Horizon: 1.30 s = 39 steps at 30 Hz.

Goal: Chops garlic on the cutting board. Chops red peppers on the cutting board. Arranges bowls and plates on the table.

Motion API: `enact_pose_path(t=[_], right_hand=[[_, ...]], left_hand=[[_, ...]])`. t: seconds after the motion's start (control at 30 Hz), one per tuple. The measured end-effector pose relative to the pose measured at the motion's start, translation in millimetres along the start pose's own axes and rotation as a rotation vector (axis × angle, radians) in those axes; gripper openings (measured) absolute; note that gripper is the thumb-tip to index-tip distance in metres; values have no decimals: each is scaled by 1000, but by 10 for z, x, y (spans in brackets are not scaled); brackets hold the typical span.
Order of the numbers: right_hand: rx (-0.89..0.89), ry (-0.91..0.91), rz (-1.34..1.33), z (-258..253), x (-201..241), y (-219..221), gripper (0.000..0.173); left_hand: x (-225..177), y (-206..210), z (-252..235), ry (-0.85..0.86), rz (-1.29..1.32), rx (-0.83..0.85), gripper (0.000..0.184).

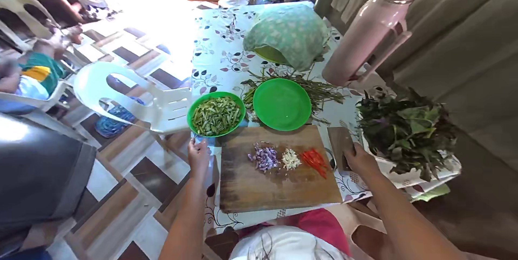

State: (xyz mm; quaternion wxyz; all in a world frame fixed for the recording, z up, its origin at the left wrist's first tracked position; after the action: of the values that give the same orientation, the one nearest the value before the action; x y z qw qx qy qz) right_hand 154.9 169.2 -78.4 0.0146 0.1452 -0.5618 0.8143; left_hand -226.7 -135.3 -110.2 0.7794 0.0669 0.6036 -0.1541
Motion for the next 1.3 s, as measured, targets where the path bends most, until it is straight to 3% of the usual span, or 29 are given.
enact_pose_path(t=[0.17, 0.33, 0.47, 0.53, 0.7, 0.83, 1.0, 1.3], right_hand=[[-34, 99, -31, -45, 24, 96, 52], [-37, 55, 7, 225, 7, 72, 56], [-260, -267, -43, 401, 340, 3, 49], [-157, -321, -144, 329, 683, -34, 51], [138, -115, -572, -318, 1304, 162, 65], [158, -67, -648, -679, 1438, 371, 49], [105, -20, -596, -735, 1168, 189, 46], [-120, 180, -1141, -907, 809, -24, 52]], left_hand=[[-18, 117, -204, -199, 242, 50, 45], [-20, 240, -316, -253, 227, 49, 43], [24, 322, -394, -208, 242, 28, 34], [26, 353, -410, -171, 275, 3, 27], [-5, 359, -337, -118, 282, -47, 24], [-16, 199, -151, -88, 250, -37, 23], [76, -165, 228, -52, 216, -20, 26], [262, -851, 1070, -55, 216, -17, 29]])
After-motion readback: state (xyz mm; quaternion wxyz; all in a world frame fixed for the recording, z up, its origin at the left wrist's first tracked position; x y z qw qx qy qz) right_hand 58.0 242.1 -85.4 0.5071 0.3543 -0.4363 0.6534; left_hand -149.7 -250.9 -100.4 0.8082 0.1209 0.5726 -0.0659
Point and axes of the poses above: each hand's wrist, its own z-axis away from the middle knuckle, its own y-axis out of the palm, x = y × z, the point moved 4 cm from there along -z, towards the middle knuckle, and after that the axes turned 4 degrees about z, right-handed, at the moved point
